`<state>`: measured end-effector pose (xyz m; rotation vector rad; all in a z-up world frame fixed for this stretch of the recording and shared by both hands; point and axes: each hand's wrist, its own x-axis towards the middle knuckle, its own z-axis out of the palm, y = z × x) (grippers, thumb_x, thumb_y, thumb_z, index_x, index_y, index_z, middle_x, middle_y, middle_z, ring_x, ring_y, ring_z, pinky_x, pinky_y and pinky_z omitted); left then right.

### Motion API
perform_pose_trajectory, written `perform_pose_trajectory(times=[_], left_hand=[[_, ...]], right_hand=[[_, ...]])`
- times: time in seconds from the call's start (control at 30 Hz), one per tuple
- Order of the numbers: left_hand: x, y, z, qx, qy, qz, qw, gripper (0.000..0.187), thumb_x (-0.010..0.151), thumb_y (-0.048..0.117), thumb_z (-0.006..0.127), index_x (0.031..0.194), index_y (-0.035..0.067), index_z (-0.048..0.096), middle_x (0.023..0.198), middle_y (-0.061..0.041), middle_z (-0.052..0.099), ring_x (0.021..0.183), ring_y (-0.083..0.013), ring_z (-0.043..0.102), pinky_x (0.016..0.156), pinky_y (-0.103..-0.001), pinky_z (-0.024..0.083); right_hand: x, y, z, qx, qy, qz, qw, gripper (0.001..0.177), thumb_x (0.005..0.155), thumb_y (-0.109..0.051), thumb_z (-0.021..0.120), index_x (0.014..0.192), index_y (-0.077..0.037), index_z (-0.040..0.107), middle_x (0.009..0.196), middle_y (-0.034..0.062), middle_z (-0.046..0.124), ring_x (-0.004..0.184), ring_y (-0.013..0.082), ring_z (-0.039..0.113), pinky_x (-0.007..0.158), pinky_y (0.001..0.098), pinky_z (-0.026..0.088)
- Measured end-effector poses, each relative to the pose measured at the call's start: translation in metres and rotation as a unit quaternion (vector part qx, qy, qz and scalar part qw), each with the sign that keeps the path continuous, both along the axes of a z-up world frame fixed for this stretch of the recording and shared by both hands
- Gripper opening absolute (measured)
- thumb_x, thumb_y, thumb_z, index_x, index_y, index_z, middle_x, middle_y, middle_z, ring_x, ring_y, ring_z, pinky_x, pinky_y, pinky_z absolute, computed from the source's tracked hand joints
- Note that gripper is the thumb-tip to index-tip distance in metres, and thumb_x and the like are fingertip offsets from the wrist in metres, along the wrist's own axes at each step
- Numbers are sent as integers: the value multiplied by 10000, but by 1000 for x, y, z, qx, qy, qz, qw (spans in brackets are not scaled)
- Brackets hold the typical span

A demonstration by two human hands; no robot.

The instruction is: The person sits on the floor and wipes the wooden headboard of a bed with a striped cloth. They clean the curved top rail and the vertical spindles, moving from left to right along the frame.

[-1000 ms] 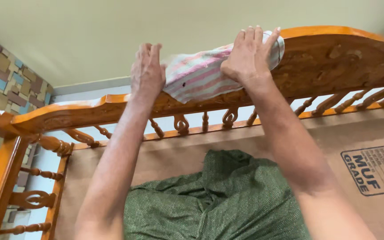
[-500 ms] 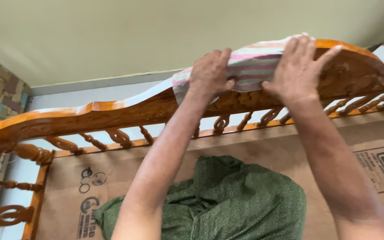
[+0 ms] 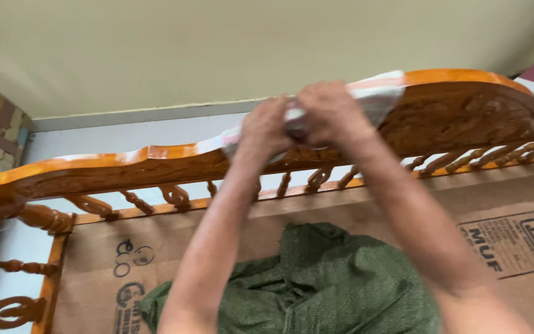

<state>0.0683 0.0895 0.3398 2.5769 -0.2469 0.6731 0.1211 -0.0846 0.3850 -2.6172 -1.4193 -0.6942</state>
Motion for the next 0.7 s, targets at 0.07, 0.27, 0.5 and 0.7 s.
perform_pose_trajectory(times=[0.07, 0.27, 0.5, 0.7], left_hand=[[-23, 50, -18, -9, 89, 44, 995, 744, 536, 371, 969, 1112, 88, 592, 1052, -151, 683, 1041, -365, 649, 893, -487, 523], [-89, 155, -35, 275, 134, 204, 930, 765, 595, 549, 939, 1102, 83, 604, 1019, -114, 689, 1014, -288, 660, 964, -468, 472], [-84, 150, -27, 288, 221, 212, 907, 825, 569, 586, 949, 1141, 115, 585, 1064, -87, 695, 1079, -279, 647, 1063, -591, 379], [-44, 80, -33, 121, 63, 21, 990, 1136, 651, 310, 879, 1607, 93, 305, 1412, -195, 564, 1256, -379, 575, 1055, -491, 498]], right_hand=[[-9, 51, -35, 38, -21, 28, 999, 431, 487, -177, 868, 845, -90, 644, 850, 137, 677, 848, 362, 678, 767, 486, 535], [-62, 217, -116, 45, -21, 0, 999, 186, 762, -263, 750, 848, -134, 647, 818, 76, 673, 786, 256, 674, 701, 428, 498], [-64, 189, -113, 25, -142, 33, 989, 277, 862, -343, 669, 983, -95, 638, 840, 63, 626, 795, 222, 628, 720, 406, 470], [3, 56, -106, 76, -469, 14, 880, 463, 998, -409, 525, 1400, -180, 518, 1346, 53, 571, 1270, 190, 547, 1118, 440, 345]])
